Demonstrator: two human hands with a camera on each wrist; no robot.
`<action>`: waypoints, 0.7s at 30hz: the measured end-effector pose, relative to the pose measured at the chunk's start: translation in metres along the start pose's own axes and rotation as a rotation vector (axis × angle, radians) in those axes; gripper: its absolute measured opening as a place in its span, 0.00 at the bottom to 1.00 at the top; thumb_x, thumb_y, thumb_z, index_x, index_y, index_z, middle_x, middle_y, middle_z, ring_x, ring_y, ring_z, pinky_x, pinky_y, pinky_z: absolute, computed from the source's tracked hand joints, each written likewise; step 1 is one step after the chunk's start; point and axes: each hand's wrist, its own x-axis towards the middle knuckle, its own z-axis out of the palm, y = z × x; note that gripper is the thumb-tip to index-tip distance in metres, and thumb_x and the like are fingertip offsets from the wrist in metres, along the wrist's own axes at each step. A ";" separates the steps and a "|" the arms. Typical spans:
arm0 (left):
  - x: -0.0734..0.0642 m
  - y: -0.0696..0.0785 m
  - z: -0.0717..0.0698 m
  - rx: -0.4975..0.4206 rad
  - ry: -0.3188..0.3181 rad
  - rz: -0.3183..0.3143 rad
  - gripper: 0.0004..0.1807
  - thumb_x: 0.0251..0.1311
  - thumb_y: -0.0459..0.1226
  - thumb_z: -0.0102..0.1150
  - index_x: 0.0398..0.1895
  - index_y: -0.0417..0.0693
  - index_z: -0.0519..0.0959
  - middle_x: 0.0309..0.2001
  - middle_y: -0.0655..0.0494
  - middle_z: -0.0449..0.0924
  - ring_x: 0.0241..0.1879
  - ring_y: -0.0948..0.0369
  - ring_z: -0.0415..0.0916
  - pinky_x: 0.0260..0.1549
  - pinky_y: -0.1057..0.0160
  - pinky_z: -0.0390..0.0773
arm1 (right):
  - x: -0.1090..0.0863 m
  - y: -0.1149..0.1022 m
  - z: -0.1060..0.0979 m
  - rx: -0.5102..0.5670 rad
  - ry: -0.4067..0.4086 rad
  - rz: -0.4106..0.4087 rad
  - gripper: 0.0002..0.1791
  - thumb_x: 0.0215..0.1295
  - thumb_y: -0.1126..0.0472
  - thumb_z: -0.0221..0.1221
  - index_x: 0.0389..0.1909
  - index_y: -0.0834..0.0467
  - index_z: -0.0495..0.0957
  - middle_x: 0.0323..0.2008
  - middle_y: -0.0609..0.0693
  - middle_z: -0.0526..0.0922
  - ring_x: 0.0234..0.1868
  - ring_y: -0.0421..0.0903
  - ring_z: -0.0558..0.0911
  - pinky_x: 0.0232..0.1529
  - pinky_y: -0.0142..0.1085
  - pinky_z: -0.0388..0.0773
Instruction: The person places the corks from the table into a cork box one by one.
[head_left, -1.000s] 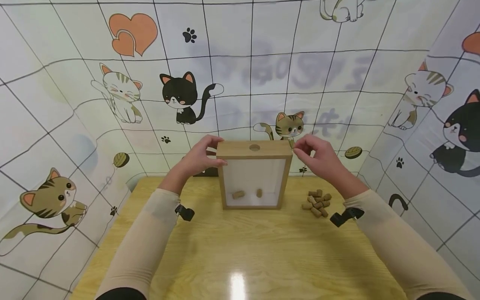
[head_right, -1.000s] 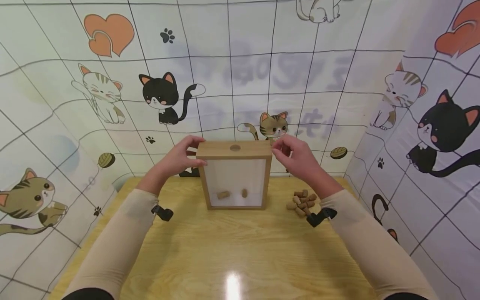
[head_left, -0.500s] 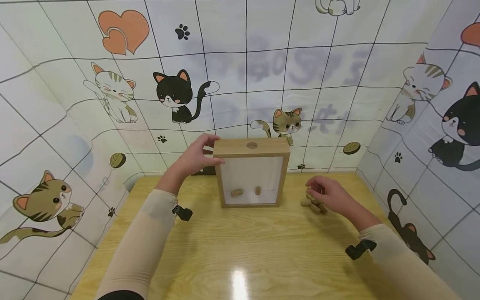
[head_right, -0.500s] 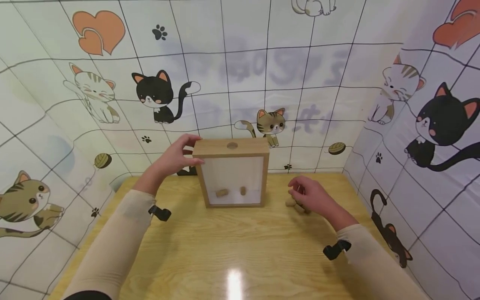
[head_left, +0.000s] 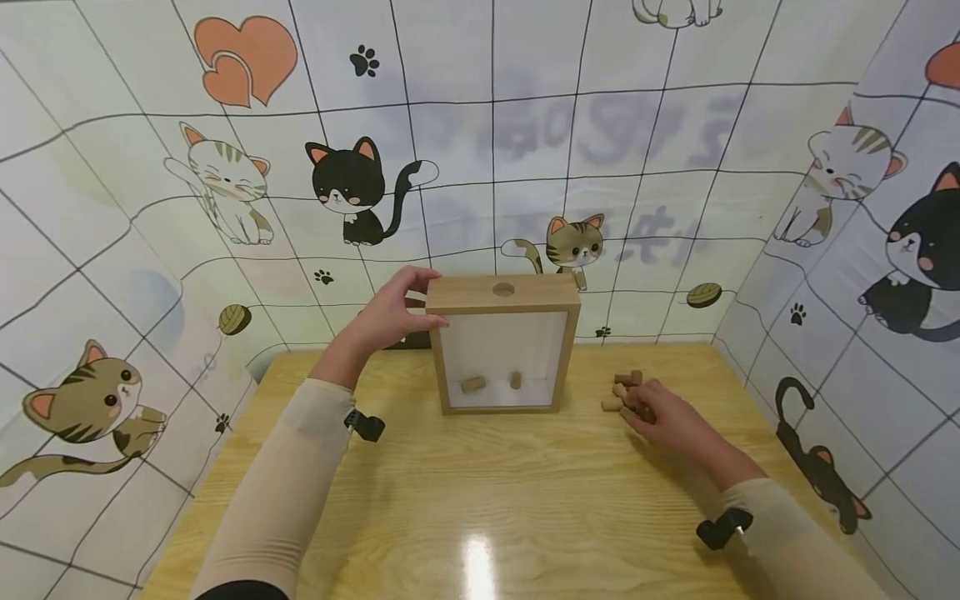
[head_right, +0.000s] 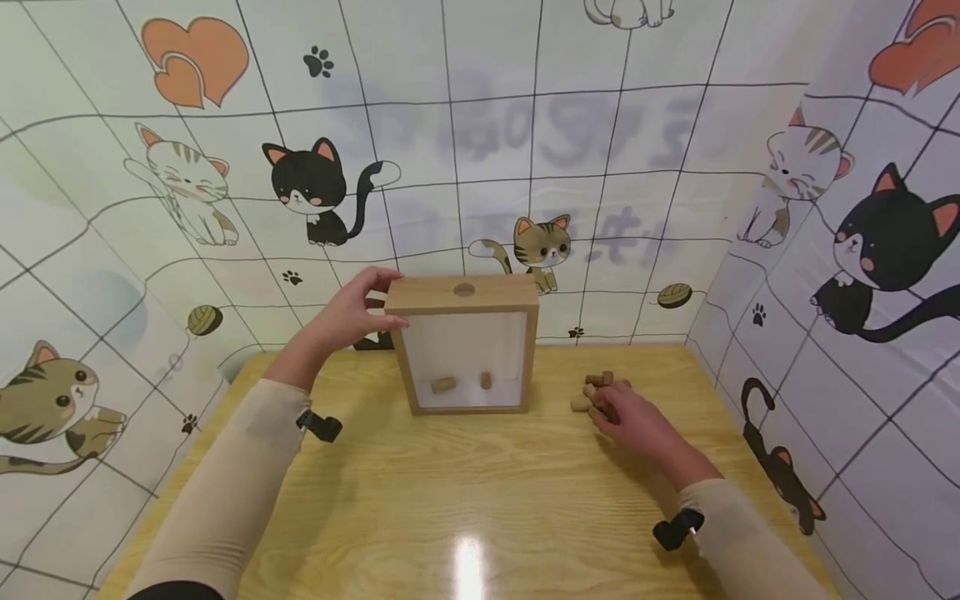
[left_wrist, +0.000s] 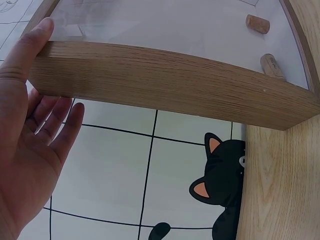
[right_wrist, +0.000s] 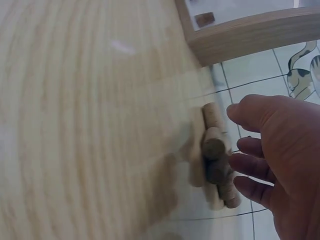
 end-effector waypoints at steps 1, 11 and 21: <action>0.000 0.000 0.000 0.003 0.000 -0.001 0.46 0.62 0.42 0.84 0.80 0.50 0.69 0.68 0.48 0.70 0.68 0.46 0.72 0.67 0.43 0.80 | -0.001 0.001 0.002 -0.012 -0.003 0.004 0.10 0.76 0.63 0.70 0.53 0.59 0.83 0.41 0.50 0.74 0.35 0.44 0.72 0.36 0.40 0.74; -0.001 0.001 0.001 0.009 -0.001 -0.010 0.46 0.62 0.42 0.85 0.80 0.50 0.69 0.68 0.48 0.71 0.67 0.46 0.74 0.65 0.44 0.82 | -0.002 0.007 0.014 -0.050 0.005 0.049 0.15 0.73 0.65 0.72 0.55 0.56 0.82 0.44 0.48 0.79 0.40 0.44 0.77 0.41 0.49 0.79; -0.002 0.002 0.001 -0.002 0.000 -0.008 0.46 0.63 0.41 0.84 0.81 0.49 0.68 0.70 0.48 0.70 0.68 0.47 0.73 0.67 0.45 0.81 | 0.000 0.004 0.024 -0.102 0.017 0.058 0.15 0.68 0.65 0.74 0.53 0.59 0.85 0.52 0.56 0.86 0.48 0.54 0.86 0.50 0.58 0.84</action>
